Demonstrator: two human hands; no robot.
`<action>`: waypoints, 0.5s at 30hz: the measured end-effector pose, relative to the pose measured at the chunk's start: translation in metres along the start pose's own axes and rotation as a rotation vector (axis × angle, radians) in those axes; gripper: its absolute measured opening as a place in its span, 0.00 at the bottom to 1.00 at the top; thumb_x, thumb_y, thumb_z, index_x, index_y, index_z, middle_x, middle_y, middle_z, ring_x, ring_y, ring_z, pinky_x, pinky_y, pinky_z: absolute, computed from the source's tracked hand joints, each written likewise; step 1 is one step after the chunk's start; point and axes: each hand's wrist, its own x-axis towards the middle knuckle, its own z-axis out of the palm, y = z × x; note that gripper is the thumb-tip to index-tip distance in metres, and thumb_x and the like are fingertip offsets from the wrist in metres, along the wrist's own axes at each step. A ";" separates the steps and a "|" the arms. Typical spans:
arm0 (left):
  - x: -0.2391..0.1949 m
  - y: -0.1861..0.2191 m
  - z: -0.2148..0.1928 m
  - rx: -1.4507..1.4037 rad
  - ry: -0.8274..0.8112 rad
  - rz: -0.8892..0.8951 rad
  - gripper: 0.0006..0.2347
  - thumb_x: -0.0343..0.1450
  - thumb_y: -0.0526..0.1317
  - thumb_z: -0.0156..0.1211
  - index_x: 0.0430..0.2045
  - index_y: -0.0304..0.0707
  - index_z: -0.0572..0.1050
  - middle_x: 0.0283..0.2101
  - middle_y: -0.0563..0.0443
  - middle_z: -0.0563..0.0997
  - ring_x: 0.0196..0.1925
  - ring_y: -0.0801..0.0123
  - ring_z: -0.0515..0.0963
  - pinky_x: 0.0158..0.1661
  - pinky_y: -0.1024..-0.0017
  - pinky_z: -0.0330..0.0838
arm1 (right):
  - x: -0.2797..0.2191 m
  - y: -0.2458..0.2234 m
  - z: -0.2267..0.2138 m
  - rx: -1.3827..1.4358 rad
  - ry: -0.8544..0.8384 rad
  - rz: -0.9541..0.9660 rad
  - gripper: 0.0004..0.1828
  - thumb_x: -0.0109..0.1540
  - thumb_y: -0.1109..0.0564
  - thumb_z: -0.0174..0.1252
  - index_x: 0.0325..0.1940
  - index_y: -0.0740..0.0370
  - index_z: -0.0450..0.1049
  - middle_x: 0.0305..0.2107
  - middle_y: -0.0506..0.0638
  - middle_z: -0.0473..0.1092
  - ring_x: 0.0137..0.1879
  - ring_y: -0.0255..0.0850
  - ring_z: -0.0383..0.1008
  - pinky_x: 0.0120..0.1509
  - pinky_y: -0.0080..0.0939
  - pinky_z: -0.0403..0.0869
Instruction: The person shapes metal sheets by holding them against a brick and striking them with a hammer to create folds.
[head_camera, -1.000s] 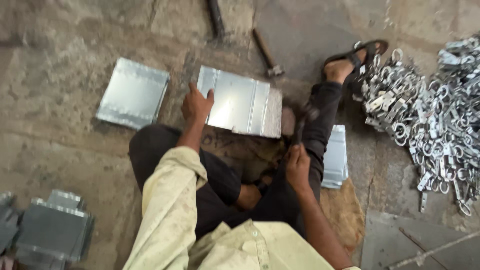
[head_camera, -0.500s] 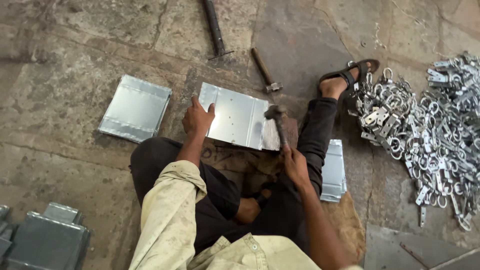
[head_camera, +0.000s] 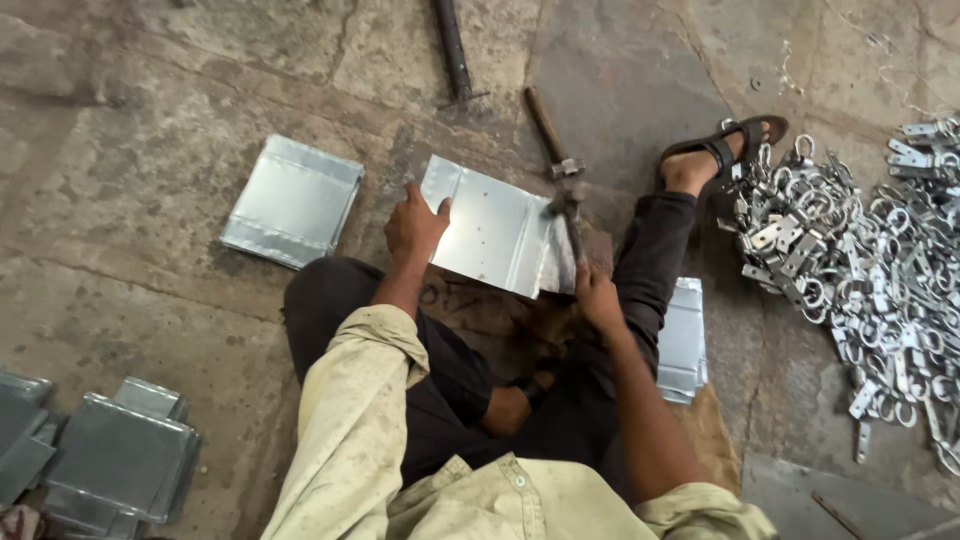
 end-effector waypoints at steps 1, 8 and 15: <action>-0.001 -0.005 0.000 0.006 0.023 0.009 0.33 0.70 0.58 0.63 0.64 0.35 0.62 0.47 0.30 0.81 0.48 0.41 0.82 0.44 0.48 0.77 | 0.006 0.009 -0.002 -0.024 -0.019 0.022 0.31 0.75 0.38 0.42 0.40 0.68 0.75 0.25 0.59 0.71 0.29 0.51 0.71 0.33 0.48 0.69; 0.005 -0.030 0.031 0.051 -0.069 -0.003 0.21 0.75 0.56 0.60 0.49 0.35 0.79 0.49 0.36 0.84 0.50 0.43 0.84 0.47 0.48 0.78 | -0.089 0.012 0.002 0.518 -0.090 0.492 0.34 0.71 0.30 0.41 0.31 0.61 0.69 0.16 0.48 0.63 0.18 0.39 0.60 0.21 0.41 0.58; 0.043 -0.054 0.027 -0.353 -0.098 -0.004 0.23 0.71 0.55 0.69 0.35 0.26 0.78 0.35 0.33 0.84 0.35 0.53 0.84 0.36 0.57 0.76 | -0.116 -0.005 0.004 0.979 -0.116 0.778 0.31 0.69 0.27 0.41 0.34 0.56 0.64 0.15 0.42 0.56 0.15 0.31 0.51 0.18 0.34 0.52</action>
